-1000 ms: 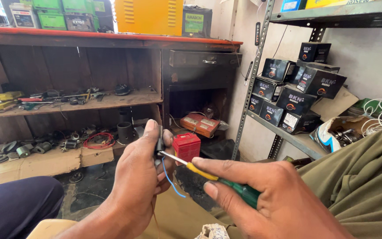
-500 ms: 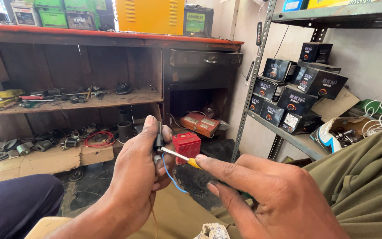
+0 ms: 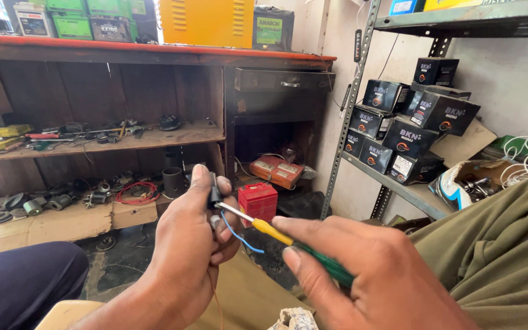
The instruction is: The person uses a screwdriver to tighten screws on a small cylindrical electrical component with blue and orange wires. They repeatedly adjust the wires and secure the connections while seated in a workshop.
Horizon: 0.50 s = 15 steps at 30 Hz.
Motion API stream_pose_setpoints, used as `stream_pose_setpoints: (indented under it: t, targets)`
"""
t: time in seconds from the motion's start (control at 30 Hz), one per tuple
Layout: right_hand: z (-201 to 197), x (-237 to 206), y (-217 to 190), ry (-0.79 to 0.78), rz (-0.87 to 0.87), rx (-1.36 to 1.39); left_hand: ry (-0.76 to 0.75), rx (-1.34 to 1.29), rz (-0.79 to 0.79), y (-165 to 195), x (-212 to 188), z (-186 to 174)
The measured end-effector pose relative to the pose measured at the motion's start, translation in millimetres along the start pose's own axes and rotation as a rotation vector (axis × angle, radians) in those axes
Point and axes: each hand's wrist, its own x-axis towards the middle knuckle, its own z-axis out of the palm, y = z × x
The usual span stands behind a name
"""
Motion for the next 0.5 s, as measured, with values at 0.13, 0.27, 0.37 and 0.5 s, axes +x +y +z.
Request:
stream_pose_setpoints:
  t: [0.13,0.27,0.37,0.5]
  targets:
    - [-8.2,2.8,-4.6,0.016,0.181,0.130,0.043,-0.052,-0.062,0.9,3.6,-0.1]
    - [-8.0,3.9,-8.7,0.126,0.027,0.049,0.040,-0.060,-0.070,0.7,6.4,-2.3]
    - [-9.5,1.8,-11.0,0.183,-0.030,-0.011,0.014,-0.099,-0.101,1.0,9.6,-4.8]
    - [-7.3,3.4,-8.7,0.197,-0.107,-0.018,-0.038,-0.189,-0.158,-0.6,12.7,-7.0]
